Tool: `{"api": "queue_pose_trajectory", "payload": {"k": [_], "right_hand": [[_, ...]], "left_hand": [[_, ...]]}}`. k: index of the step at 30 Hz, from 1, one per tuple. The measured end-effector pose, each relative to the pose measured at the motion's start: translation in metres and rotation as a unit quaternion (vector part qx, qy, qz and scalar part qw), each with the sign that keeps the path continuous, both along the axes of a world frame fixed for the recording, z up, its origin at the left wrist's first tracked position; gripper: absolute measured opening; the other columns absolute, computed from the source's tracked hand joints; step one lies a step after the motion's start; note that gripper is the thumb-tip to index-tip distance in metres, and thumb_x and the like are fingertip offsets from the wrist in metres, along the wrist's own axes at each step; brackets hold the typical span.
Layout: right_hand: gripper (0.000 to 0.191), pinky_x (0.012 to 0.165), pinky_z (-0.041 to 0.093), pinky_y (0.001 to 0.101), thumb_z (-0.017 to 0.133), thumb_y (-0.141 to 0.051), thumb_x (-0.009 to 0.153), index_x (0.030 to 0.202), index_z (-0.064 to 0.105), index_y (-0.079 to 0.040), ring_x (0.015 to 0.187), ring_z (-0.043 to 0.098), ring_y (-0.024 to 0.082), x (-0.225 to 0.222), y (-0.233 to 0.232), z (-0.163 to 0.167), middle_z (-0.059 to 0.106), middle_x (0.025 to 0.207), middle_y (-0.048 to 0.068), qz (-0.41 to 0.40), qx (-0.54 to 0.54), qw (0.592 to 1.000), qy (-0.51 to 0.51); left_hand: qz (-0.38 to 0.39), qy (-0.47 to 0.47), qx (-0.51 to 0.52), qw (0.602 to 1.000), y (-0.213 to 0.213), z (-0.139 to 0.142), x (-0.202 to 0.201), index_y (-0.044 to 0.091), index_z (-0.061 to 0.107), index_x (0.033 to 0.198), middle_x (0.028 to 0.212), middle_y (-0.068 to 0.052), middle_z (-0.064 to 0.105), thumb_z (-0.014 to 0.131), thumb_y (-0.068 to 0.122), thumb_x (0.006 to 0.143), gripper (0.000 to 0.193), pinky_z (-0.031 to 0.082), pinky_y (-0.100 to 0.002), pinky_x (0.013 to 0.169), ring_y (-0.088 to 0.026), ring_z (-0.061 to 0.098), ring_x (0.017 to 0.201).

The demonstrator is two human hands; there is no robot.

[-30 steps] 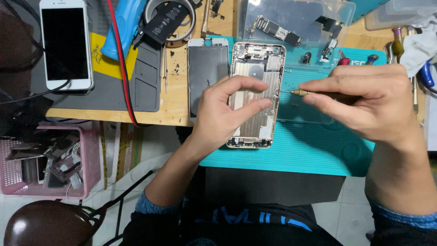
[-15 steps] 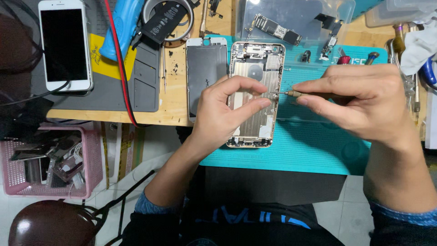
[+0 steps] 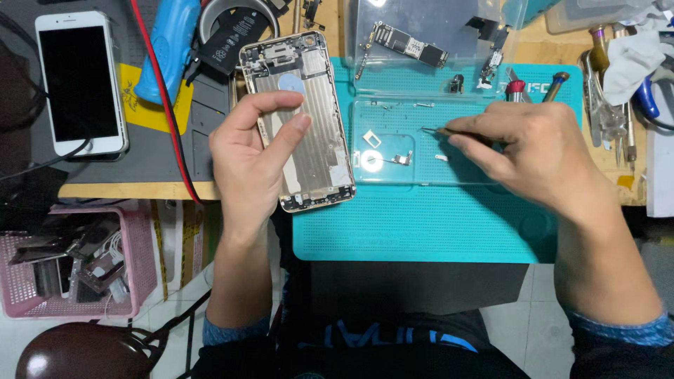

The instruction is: The person disassembles a smartphone at a repair workbench. They use a screwdriver to remove screws from the phone chassis, lift out internal components with tweezers and fingers, and place the removed parts and screws on the mat beside the phone.

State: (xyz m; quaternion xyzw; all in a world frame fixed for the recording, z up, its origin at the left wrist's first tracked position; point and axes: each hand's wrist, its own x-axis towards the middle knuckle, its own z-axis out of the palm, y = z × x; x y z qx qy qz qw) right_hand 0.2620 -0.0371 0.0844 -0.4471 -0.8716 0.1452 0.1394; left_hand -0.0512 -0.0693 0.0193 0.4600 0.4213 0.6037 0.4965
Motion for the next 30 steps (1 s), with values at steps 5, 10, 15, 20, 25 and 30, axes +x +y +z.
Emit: {"api": "queue_pose_trajectory", "payload": {"k": [5,10,15,20,25,30], "right_hand": [[0.014,0.056,0.047,0.0343,0.079,-0.014,0.09,0.103,0.081,-0.009,0.065,0.063,0.024,-0.002,-0.003,0.001,0.069,0.078,0.009,0.005,0.017,1.0,-0.005],[0.016,0.054,0.044,0.0336,0.081,-0.009,0.088,0.103,0.08,-0.005,0.056,0.058,0.022,0.002,0.0,0.019,0.061,0.065,0.009,-0.001,0.032,0.999,-0.002],[0.018,0.056,0.046,0.0296,0.08,-0.004,0.087,0.104,0.076,0.002,0.061,0.061,0.018,0.009,0.001,0.037,0.066,0.075,0.012,-0.051,-0.012,0.998,0.043],[0.019,0.074,0.055,0.0254,0.078,-0.003,0.089,0.105,0.073,0.004,0.082,0.068,0.012,0.011,0.001,0.043,0.071,0.091,0.01,-0.102,-0.064,0.987,0.11],[0.019,0.069,0.055,0.0255,0.078,-0.001,0.088,0.107,0.075,0.003,0.078,0.068,0.014,0.017,0.006,0.041,0.071,0.089,0.012,-0.111,-0.096,0.983,0.109],[0.018,0.062,0.05,0.0226,0.078,0.001,0.088,0.105,0.072,0.003,0.073,0.065,0.011,0.028,0.007,0.03,0.071,0.09,0.01,-0.166,-0.162,0.95,0.21]], "left_hand": [[0.003,-0.018,-0.006,1.0,-0.002,-0.001,0.0,-0.006,0.067,0.12,0.119,-0.007,0.069,0.073,-0.008,0.1,0.021,0.051,-0.024,0.103,-0.01,0.063,0.112],[-0.005,-0.022,-0.022,1.0,-0.001,-0.001,0.002,-0.006,0.067,0.119,0.117,-0.007,0.069,0.072,-0.008,0.099,0.021,0.051,-0.024,0.098,-0.01,0.064,0.108],[-0.007,-0.026,-0.01,1.0,-0.001,0.0,0.001,-0.006,0.067,0.12,0.119,-0.008,0.07,0.072,-0.009,0.099,0.022,0.051,-0.024,0.102,-0.01,0.064,0.11],[-0.007,-0.037,-0.012,0.999,-0.002,-0.001,0.0,-0.006,0.067,0.12,0.12,-0.008,0.069,0.072,-0.008,0.099,0.022,0.051,-0.025,0.102,-0.011,0.064,0.111],[-0.001,-0.008,0.0,1.0,-0.003,-0.002,-0.002,-0.007,0.067,0.12,0.12,-0.008,0.069,0.073,-0.008,0.1,0.021,0.049,-0.025,0.105,-0.011,0.063,0.113],[0.0,-0.022,-0.019,1.0,-0.004,-0.002,-0.001,-0.006,0.068,0.118,0.118,-0.008,0.069,0.073,-0.007,0.098,0.021,0.05,-0.025,0.102,-0.011,0.063,0.11]]}}
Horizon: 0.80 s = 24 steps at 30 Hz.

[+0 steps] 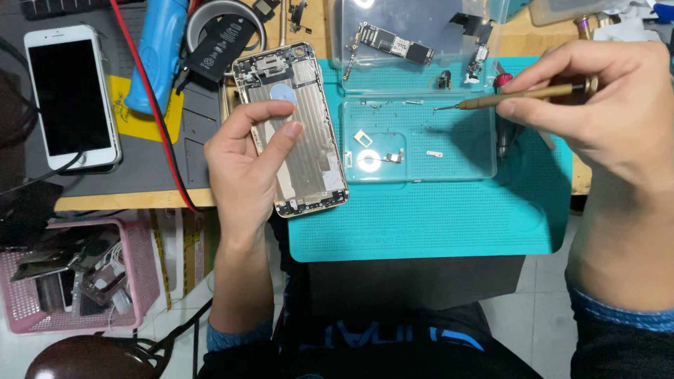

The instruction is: The person disassembles a smartphone at a repair workbench. They use a screwdriver to remove screws from the phone chassis, lift out internal components with tweezers and fingers, and place the removed parts and screws on the mat beside the phone.

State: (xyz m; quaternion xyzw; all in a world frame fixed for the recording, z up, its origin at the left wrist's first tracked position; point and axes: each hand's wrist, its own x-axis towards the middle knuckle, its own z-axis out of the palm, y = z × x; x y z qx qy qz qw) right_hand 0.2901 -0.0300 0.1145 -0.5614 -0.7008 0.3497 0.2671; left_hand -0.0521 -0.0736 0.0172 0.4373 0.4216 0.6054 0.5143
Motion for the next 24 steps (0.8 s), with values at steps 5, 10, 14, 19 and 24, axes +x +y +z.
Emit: {"api": "queue_pose_trajectory", "payload": {"k": [5,10,14,19,24], "right_hand": [[0.018,0.071,0.054,0.0176,0.076,0.003,0.094,0.112,0.07,0.0,0.078,0.067,0.007,0.0,0.007,-0.016,0.072,0.099,0.005,-0.011,0.014,0.984,0.177],[0.007,0.081,0.054,0.0207,0.073,0.002,0.103,0.109,0.069,0.004,0.089,0.067,0.01,-0.013,0.01,-0.022,0.07,0.104,0.009,0.053,0.078,0.989,0.116],[0.007,0.079,0.057,0.0246,0.065,-0.003,0.106,0.109,0.063,0.003,0.09,0.07,0.012,-0.028,0.014,-0.024,0.07,0.1,0.008,0.061,0.06,0.987,0.134],[0.007,0.077,0.06,0.0273,0.056,-0.006,0.115,0.114,0.055,0.001,0.084,0.072,0.014,-0.044,0.022,-0.032,0.069,0.098,0.008,0.124,0.036,0.979,0.155],[0.014,0.07,0.061,0.0278,0.055,-0.009,0.114,0.108,0.048,0.001,0.08,0.074,0.016,-0.063,0.025,-0.042,0.069,0.091,0.009,0.13,0.022,0.986,0.105]], "left_hand": [[-0.009,0.008,-0.002,1.0,0.001,0.0,0.003,-0.006,0.068,0.119,0.118,-0.008,0.069,0.073,-0.007,0.098,0.021,0.049,-0.025,0.102,-0.011,0.062,0.111],[-0.009,0.029,0.006,1.0,0.0,0.0,0.004,-0.006,0.068,0.119,0.118,-0.008,0.069,0.074,-0.008,0.098,0.022,0.048,-0.025,0.103,-0.012,0.062,0.112],[-0.003,0.017,-0.004,1.0,-0.001,0.0,0.002,-0.006,0.068,0.118,0.118,-0.008,0.069,0.074,-0.007,0.097,0.022,0.049,-0.026,0.103,-0.012,0.062,0.112],[-0.002,0.002,-0.009,1.0,-0.001,0.001,0.003,-0.006,0.068,0.118,0.118,-0.008,0.069,0.074,-0.007,0.096,0.022,0.049,-0.026,0.103,-0.012,0.062,0.112],[-0.008,-0.001,-0.018,1.0,-0.002,0.002,0.003,-0.005,0.069,0.117,0.117,-0.007,0.069,0.074,-0.007,0.096,0.022,0.049,-0.026,0.101,-0.012,0.062,0.11]]}}
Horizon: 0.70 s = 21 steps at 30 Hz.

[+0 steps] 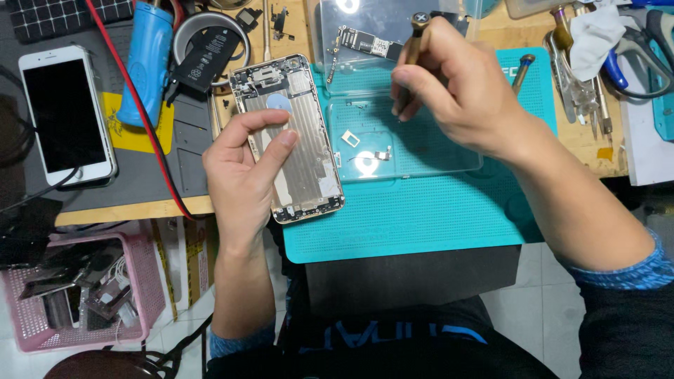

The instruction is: The person disassembles a smartphone at a repair workbench. They use a screwdriver to remove screws from the phone chassis, lift out internal components with tweezers and fingers, and place the removed parts and screws on the mat beside the phone.

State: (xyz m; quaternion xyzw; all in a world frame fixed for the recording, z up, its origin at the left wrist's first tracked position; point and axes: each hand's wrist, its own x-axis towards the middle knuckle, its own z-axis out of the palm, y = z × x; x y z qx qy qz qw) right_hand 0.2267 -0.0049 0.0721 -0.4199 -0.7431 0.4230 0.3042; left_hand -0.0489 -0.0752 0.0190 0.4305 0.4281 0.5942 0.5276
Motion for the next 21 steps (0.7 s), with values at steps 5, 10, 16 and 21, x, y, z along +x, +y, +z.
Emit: {"api": "queue_pose_trajectory", "payload": {"k": [5,10,16,21], "right_hand": [[0.017,0.063,0.062,0.0291,0.052,-0.013,0.113,0.109,0.044,0.001,0.075,0.075,0.017,-0.012,-0.002,-0.004,0.07,0.086,0.009,0.014,-0.003,0.999,-0.03],[0.015,0.071,0.065,0.0302,0.046,-0.013,0.117,0.116,0.041,0.002,0.087,0.078,0.02,-0.004,-0.004,-0.004,0.069,0.091,0.011,-0.01,0.015,1.0,-0.024],[0.019,0.079,0.064,0.0285,0.045,-0.017,0.123,0.118,0.041,0.001,0.095,0.076,0.02,0.023,-0.01,0.001,0.06,0.096,0.008,-0.029,0.059,0.996,0.065],[0.018,0.075,0.06,0.0272,0.05,-0.015,0.126,0.121,0.045,0.002,0.092,0.074,0.021,0.047,-0.012,0.004,0.065,0.099,0.012,-0.062,0.07,0.994,0.05]], "left_hand": [[0.001,0.035,0.025,0.999,0.001,0.0,-0.003,-0.006,0.069,0.117,0.117,-0.008,0.069,0.074,-0.008,0.097,0.021,0.048,-0.026,0.104,-0.012,0.061,0.113],[0.005,0.036,0.013,0.999,0.002,-0.001,-0.005,-0.006,0.068,0.117,0.117,-0.008,0.069,0.074,-0.007,0.096,0.022,0.048,-0.026,0.103,-0.012,0.062,0.112],[0.003,-0.02,-0.008,1.0,0.004,-0.005,-0.008,-0.005,0.067,0.119,0.117,-0.008,0.069,0.073,-0.006,0.097,0.023,0.05,-0.025,0.099,-0.011,0.062,0.108],[0.003,-0.004,0.009,1.0,0.007,-0.008,-0.008,-0.006,0.067,0.12,0.119,-0.008,0.068,0.073,-0.006,0.098,0.022,0.049,-0.025,0.102,-0.011,0.062,0.11]]}}
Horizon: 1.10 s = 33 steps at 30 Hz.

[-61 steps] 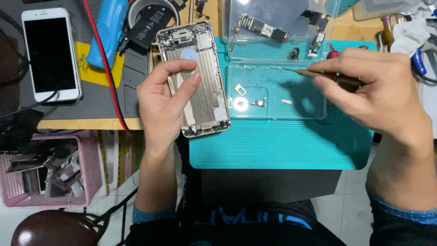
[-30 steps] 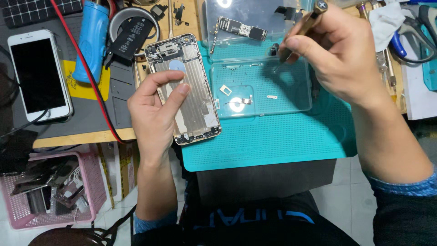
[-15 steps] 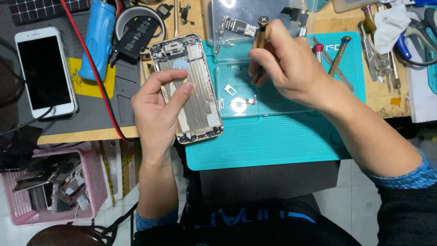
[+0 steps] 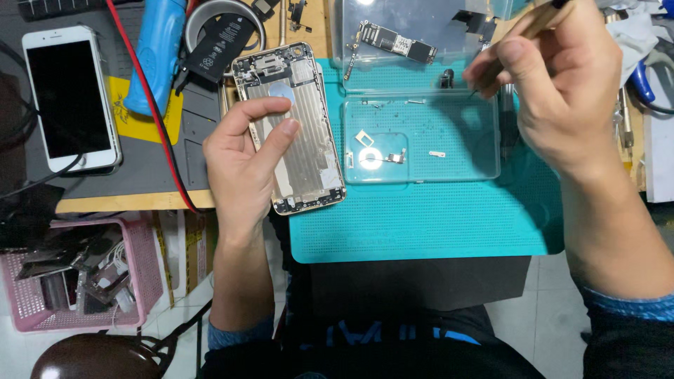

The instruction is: The person disassembles a smartphone at a repair workbench. They use a screwdriver to remove screws from the phone chassis, lift out internal components with tweezers and fingers, and place the removed parts and screws on the mat beside the phone.

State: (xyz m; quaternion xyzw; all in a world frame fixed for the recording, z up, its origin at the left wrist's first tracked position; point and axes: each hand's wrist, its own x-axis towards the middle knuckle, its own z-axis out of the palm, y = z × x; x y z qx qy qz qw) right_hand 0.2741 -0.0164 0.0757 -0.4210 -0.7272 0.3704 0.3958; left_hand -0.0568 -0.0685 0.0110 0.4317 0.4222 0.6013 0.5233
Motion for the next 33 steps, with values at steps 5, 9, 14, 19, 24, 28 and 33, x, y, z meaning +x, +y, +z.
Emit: {"api": "queue_pose_trajectory", "payload": {"k": [5,9,14,19,24,28,33], "right_hand": [[0.017,0.076,0.062,0.0268,0.049,-0.015,0.124,0.125,0.047,0.002,0.091,0.073,0.019,0.011,0.001,-0.006,0.068,0.102,0.014,0.009,-0.013,1.0,0.015],[0.014,0.081,0.064,0.0276,0.046,-0.011,0.125,0.125,0.045,0.003,0.097,0.073,0.02,0.016,-0.001,-0.011,0.067,0.108,0.016,0.028,-0.004,0.999,0.032],[0.018,0.077,0.06,0.0254,0.047,-0.013,0.128,0.119,0.046,0.003,0.093,0.071,0.018,0.015,0.0,-0.006,0.068,0.107,0.017,0.031,0.001,0.999,0.021],[0.019,0.055,0.051,0.0222,0.048,-0.017,0.117,0.109,0.052,0.0,0.077,0.07,0.013,-0.001,0.0,0.009,0.069,0.094,0.012,-0.02,-0.071,0.997,-0.032],[0.02,0.047,0.048,0.0262,0.051,-0.016,0.11,0.1,0.055,0.0,0.053,0.062,0.012,-0.016,0.007,0.013,0.074,0.091,0.006,0.022,-0.084,0.975,-0.206],[0.022,0.048,0.046,0.032,0.052,-0.021,0.111,0.103,0.062,-0.002,0.051,0.062,0.016,-0.022,0.004,0.006,0.07,0.072,0.007,0.048,-0.056,0.957,-0.28],[0.027,0.051,0.042,0.0388,0.057,-0.026,0.111,0.101,0.062,-0.001,0.051,0.056,0.026,-0.019,0.003,0.005,0.055,0.059,0.014,0.031,-0.009,0.93,-0.367]], "left_hand": [[0.001,0.007,0.007,1.0,0.0,0.0,0.001,-0.006,0.067,0.12,0.119,-0.008,0.068,0.074,-0.007,0.098,0.023,0.048,-0.026,0.104,-0.012,0.062,0.113],[0.005,0.009,0.006,1.0,0.0,-0.001,-0.001,-0.006,0.067,0.12,0.12,-0.008,0.068,0.074,-0.007,0.098,0.023,0.048,-0.026,0.105,-0.012,0.061,0.113],[0.009,0.022,0.008,1.0,-0.002,-0.001,-0.004,-0.007,0.067,0.12,0.119,-0.008,0.068,0.073,-0.007,0.099,0.022,0.049,-0.026,0.105,-0.012,0.061,0.113],[0.011,0.02,0.003,1.0,-0.002,-0.001,-0.004,-0.007,0.067,0.12,0.119,-0.008,0.068,0.073,-0.007,0.098,0.022,0.049,-0.026,0.103,-0.012,0.061,0.112],[0.011,0.012,0.001,1.0,-0.002,-0.001,-0.003,-0.006,0.067,0.12,0.119,-0.008,0.068,0.073,-0.007,0.098,0.022,0.05,-0.026,0.104,-0.012,0.062,0.112],[0.009,0.022,0.002,1.0,-0.001,-0.002,-0.002,-0.006,0.068,0.119,0.119,-0.008,0.069,0.073,-0.007,0.098,0.022,0.049,-0.026,0.104,-0.012,0.062,0.113],[0.015,0.033,0.007,0.999,-0.001,-0.004,-0.004,-0.007,0.068,0.119,0.119,-0.009,0.068,0.073,-0.008,0.097,0.022,0.048,-0.026,0.105,-0.012,0.061,0.114]]}}
